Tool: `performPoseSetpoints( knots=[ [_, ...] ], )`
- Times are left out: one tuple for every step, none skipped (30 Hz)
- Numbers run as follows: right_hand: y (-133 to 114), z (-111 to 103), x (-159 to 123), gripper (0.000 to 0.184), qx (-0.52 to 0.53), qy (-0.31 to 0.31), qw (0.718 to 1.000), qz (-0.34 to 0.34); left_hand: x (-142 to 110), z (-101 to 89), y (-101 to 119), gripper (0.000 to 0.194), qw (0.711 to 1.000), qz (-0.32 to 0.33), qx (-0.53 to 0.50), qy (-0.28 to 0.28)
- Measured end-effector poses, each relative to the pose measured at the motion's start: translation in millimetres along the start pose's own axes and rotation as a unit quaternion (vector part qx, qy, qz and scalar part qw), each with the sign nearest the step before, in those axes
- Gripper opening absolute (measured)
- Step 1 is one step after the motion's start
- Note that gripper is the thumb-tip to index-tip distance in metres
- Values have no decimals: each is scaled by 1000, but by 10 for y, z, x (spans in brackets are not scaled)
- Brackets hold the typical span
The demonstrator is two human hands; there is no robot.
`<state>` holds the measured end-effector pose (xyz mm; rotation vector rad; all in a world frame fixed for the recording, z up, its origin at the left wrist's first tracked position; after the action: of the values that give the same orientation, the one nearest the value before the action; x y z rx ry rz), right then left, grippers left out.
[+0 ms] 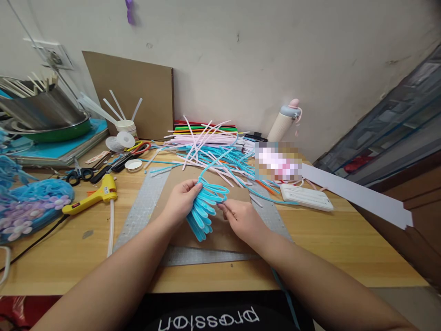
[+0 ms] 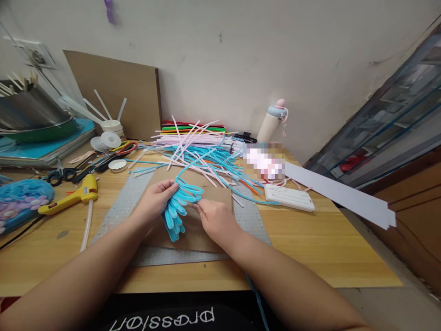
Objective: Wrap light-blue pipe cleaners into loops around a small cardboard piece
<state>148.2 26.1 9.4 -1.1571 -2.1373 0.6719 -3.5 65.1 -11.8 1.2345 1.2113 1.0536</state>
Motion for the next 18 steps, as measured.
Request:
performPoseSetpoints(
  knots=[
    [2, -9, -3, 27, 9, 4, 1000, 8, 0, -2, 7, 31, 1000, -2, -3, -3],
    [3, -21, -6, 24, 19, 8, 1000, 16, -1, -6, 14, 31, 1000, -3, -5, -4],
    [3, -35, -9, 22, 28, 13, 999, 23, -2, -10, 21, 30, 1000, -5, -7, -4],
    [1, -53, -11, 21, 33, 20, 999, 27, -5, -14, 28, 30, 1000, -7, -6, -3],
    [-1, -73, -11, 20, 36, 28, 999, 29, -9, -14, 34, 30, 1000, -9, -5, -3],
    [-6, -92, -10, 19, 35, 35, 998, 28, -14, -10, 39, 30, 1000, -11, -3, -4],
    [-11, -110, -7, 19, 32, 42, 998, 24, -20, -2, 41, 30, 1000, -15, -1, -7],
    [-16, -121, -4, 19, 30, 46, 998, 18, -26, 11, 42, 30, 1000, -19, 3, -11],
    [-19, -123, 0, 20, 31, 44, 998, 11, -32, 26, 42, 30, 1000, -23, 6, -17],
    [-19, -116, 4, 24, 35, 37, 999, 5, -37, 43, 40, 31, 999, -27, 10, -23],
    [-15, -102, 7, 27, 38, 26, 999, 0, -40, 58, 38, 31, 999, -30, 13, -29],
    [-8, -86, 9, 29, 37, 17, 999, -2, -43, 70, 35, 32, 999, -32, 16, -33],
    [1, -68, 10, 28, 30, 8, 1000, -2, -43, 76, 32, 32, 999, -32, 17, -34],
    [11, -52, 10, 26, 18, 0, 1000, -2, -43, 79, 28, 32, 999, -31, 19, -33],
    [21, -36, 10, 23, 4, -6, 1000, -1, -42, 77, 25, 32, 999, -29, 20, -30],
    [29, -24, 10, 22, -10, -10, 1000, 0, -41, 74, 21, 32, 999, -27, 21, -27],
    [37, -16, 11, 21, -23, -11, 1000, 3, -39, 69, 18, 32, 999, -24, 22, -23],
    [46, -17, 12, 21, -36, -8, 999, 9, -38, 64, 16, 31, 999, -23, 22, -21]
  ],
)
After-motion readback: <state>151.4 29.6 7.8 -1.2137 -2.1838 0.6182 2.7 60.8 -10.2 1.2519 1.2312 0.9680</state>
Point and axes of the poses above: each hand's wrist, its own x-axis towards the middle knuckle, its own z-axis out of the palm, y = z × x, the point moved 6 cm from there along x, towards the middle knuckle, and after that the axes turned 10 degrees about x, right-handed, at the moved point
